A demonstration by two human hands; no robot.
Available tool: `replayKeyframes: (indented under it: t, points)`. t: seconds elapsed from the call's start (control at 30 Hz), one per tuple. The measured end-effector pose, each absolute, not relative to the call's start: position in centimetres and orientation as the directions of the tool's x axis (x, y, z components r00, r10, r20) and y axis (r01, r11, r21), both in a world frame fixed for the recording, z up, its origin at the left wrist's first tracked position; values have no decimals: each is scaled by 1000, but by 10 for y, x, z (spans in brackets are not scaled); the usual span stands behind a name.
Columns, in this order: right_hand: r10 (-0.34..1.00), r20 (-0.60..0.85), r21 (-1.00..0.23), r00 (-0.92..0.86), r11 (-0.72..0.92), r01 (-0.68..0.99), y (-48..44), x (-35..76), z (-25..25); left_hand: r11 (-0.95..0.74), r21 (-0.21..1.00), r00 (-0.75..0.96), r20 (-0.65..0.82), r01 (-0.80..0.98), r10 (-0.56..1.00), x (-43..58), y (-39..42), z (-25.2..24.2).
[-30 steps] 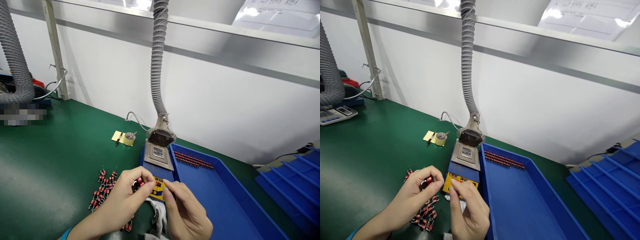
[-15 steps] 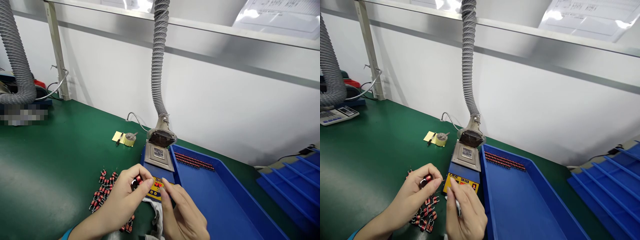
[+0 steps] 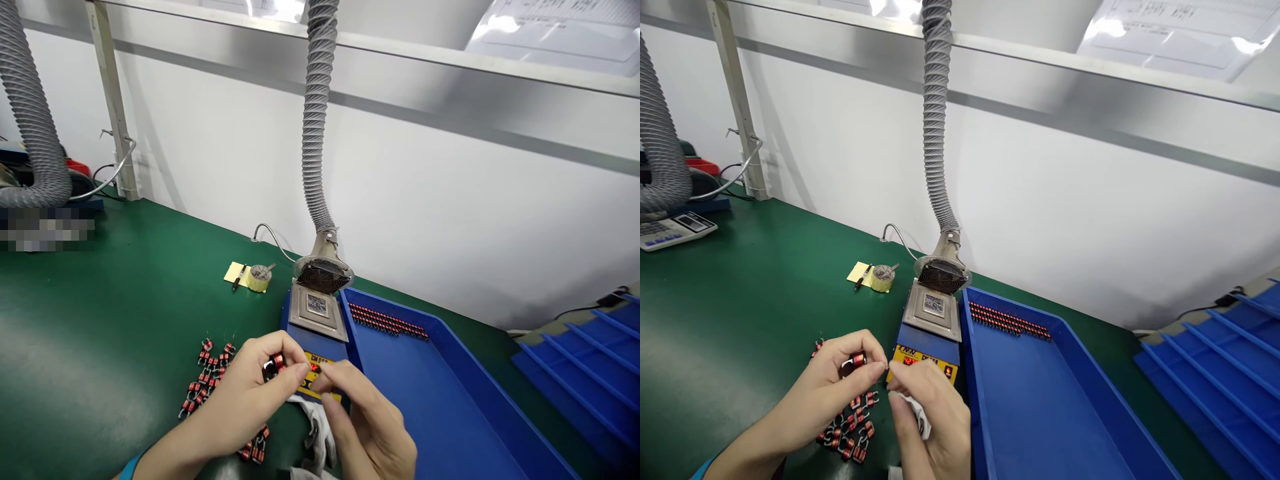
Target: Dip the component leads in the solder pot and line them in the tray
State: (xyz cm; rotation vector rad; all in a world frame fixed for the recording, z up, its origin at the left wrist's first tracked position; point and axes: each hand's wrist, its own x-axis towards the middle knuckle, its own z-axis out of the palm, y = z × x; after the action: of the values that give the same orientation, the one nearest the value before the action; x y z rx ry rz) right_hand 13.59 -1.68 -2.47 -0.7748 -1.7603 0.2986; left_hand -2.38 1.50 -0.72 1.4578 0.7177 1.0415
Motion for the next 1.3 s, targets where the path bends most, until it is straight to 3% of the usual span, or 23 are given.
replayKeyframes:
  t: [0.13, 0.2, 0.27, 0.33, 0.4, 0.47, 0.53, 0.63, 0.73, 0.8, 0.9, 0.97, 1.0, 1.07, 1.2, 1.3]
  points:
    - [572, 802, -416, -173, 742, 525, -15, 140, -27, -174, 980, 481, 197, -94, 854, -25, 15, -6]
    - [579, 796, -407, -178, 729, 551, -16, 140, -28, -237, 971, 486, 226, -40, 844, -25, 13, -6]
    - [652, 743, -488, -151, 682, 546, -17, 138, -28, -347, 937, 479, 291, 30, 828, -25, 12, -8]
    - [770, 635, -661, -67, 586, 468, -18, 135, -29, -484, 871, 484, 388, 87, 784, -25, 11, -11]
    - [856, 517, -832, 19, 497, 247, -18, 131, -30, -593, 799, 491, 479, 101, 728, -24, 10, -13]
    - [865, 493, -870, 89, 492, 30, -18, 129, -30, -646, 757, 468, 538, 99, 701, -24, 10, -16]
    - [799, 585, -809, 142, 586, 40, -18, 130, -30, -647, 756, 429, 555, 99, 713, -25, 10, -17]
    - [671, 741, -644, 34, 694, 321, -18, 134, -30, -617, 783, 404, 538, 86, 740, -27, 9, -16]
    - [563, 824, -475, -69, 751, 458, -18, 135, -29, -617, 782, 414, 533, 92, 738, -28, 9, -14]
    - [555, 829, -464, -61, 746, 479, -18, 133, -29, -673, 731, 421, 578, 115, 699, -27, 10, -13]
    - [772, 635, -726, -12, 602, 331, -19, 129, -29, -814, 557, 425, 704, 166, 569, -24, 12, -15]
    - [894, 447, -892, -30, 448, 53, -19, 128, -29, -874, 441, 423, 765, 205, 485, -23, 13, -16]
    - [912, 408, -911, -47, 403, -83, -18, 128, -29, -882, 418, 416, 778, 217, 471, -22, 12, -17]
    - [885, 465, -871, -8, 455, -187, -17, 129, -29, -860, 468, 397, 764, 204, 509, -23, 11, -16]
    - [700, 712, -695, 52, 693, 191, -15, 132, -28, -677, 729, 403, 590, 107, 699, -26, 9, -12]
    - [590, 807, -559, -7, 768, 313, -13, 132, -29, -584, 808, 422, 505, 76, 753, -28, 8, -11]
